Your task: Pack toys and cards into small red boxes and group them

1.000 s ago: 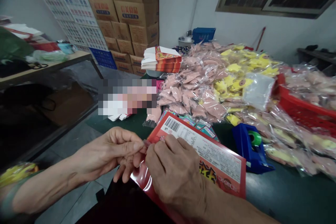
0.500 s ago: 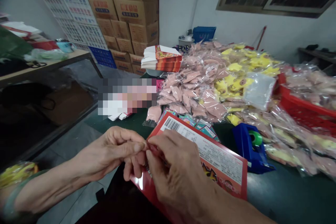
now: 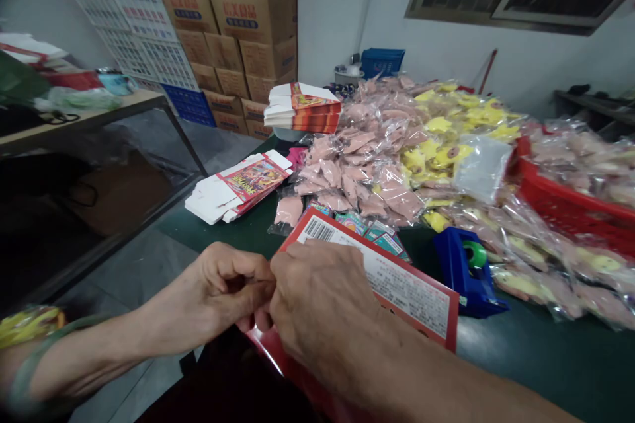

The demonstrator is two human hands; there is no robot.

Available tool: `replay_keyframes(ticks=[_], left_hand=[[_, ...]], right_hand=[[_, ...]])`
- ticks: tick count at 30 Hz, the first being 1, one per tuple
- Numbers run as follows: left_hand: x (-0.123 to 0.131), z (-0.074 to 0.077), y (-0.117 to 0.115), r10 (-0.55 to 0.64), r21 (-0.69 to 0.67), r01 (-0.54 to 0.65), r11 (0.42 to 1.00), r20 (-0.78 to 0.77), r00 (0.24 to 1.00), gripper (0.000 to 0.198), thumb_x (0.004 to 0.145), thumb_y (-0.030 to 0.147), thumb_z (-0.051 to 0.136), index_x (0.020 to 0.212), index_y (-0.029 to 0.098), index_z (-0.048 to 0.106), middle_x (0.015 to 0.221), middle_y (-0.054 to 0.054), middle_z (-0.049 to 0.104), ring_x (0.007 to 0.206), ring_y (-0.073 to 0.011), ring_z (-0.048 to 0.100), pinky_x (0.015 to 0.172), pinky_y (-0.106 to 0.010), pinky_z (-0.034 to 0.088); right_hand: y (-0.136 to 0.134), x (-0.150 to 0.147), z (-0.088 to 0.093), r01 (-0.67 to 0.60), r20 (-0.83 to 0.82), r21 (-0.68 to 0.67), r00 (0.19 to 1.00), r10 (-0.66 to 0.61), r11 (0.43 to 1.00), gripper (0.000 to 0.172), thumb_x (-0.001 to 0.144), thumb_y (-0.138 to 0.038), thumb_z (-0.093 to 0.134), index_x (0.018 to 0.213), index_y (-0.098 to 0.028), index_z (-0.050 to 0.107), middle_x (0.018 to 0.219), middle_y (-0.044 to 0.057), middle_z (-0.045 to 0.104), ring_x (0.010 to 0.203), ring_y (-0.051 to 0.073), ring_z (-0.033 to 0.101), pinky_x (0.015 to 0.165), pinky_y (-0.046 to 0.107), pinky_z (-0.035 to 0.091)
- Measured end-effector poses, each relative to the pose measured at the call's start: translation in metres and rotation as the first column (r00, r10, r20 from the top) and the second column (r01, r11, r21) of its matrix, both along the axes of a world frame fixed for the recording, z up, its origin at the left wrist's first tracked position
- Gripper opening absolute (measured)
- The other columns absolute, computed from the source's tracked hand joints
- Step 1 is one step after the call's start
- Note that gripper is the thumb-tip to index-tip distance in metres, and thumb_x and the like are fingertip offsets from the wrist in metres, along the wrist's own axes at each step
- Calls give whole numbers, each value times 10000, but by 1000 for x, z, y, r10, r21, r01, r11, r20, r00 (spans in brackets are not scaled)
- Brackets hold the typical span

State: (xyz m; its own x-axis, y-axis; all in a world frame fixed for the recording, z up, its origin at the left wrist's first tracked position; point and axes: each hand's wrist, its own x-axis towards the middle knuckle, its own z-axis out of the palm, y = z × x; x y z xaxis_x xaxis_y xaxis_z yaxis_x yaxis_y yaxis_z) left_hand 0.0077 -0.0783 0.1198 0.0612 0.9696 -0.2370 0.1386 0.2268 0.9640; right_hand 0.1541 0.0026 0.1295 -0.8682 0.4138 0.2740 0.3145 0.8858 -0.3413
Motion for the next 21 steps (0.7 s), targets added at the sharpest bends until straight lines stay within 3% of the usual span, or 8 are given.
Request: replay_keyframes(ticks=[3, 5, 8, 12, 14, 17, 21], left_hand=[[0, -1, 1, 7, -16, -8, 1000, -10, 1000, 140, 728, 126, 509, 638, 130, 617, 558, -17, 624, 511, -106, 585, 478, -179, 457], [-1, -2, 1, 28, -30, -28, 999, 4, 1000, 125, 724, 143, 521, 644, 132, 616, 561, -16, 624, 516, -114, 603, 482, -185, 467], [-2, -4, 3, 70, -54, -66, 996, 71, 995, 120, 733, 161, 542, 646, 128, 619, 564, -18, 641, 463, -84, 578, 463, -164, 453], [-4, -4, 4, 113, -87, -98, 991, 188, 976, 187, 776, 259, 583, 693, 105, 650, 564, -43, 660, 436, -72, 566, 441, -151, 440], [-4, -3, 3, 114, -81, -97, 992, 238, 964, 216, 772, 306, 612, 723, 101, 657, 580, -52, 668, 447, -81, 577, 442, -158, 444], [-5, -5, 2, 125, -63, -112, 992, 279, 952, 225, 739, 333, 661, 737, 108, 651, 584, -42, 665, 449, -83, 574, 443, -166, 444], [-6, -10, 0, 167, -50, -160, 986, 335, 927, 182, 716, 291, 681, 727, 117, 631, 562, -4, 629, 429, -68, 549, 440, -164, 438]], right_hand=[[3, -4, -3, 121, 13, -182, 993, -120, 976, 168, 581, -85, 466, 478, -177, 370, 454, -45, 408, 442, 65, 304, 435, 231, 181], [7, -6, -6, 180, 7, -353, 982, -190, 918, 146, 581, -88, 458, 489, -177, 390, 452, -57, 394, 445, 60, 319, 424, 204, 207], [12, -8, -8, 165, -35, -552, 975, -220, 817, 125, 590, -91, 456, 502, -176, 431, 454, -68, 393, 443, 52, 328, 409, 175, 244], [12, -7, -8, 83, -81, -682, 979, -188, 726, 127, 628, -89, 459, 534, -172, 478, 474, -65, 435, 449, 54, 368, 418, 173, 282], [10, -4, -7, 73, -90, -678, 979, -181, 731, 140, 686, -111, 470, 565, -175, 501, 489, -56, 462, 458, 64, 393, 433, 183, 303], [5, 0, -5, 75, -76, -591, 986, -147, 803, 129, 797, -242, 513, 692, -188, 566, 561, -31, 537, 508, 89, 452, 465, 205, 328], [1, 3, -3, 143, 53, -378, 990, -133, 914, 189, 682, -328, 689, 773, -212, 570, 648, -32, 569, 555, 108, 460, 481, 223, 299]])
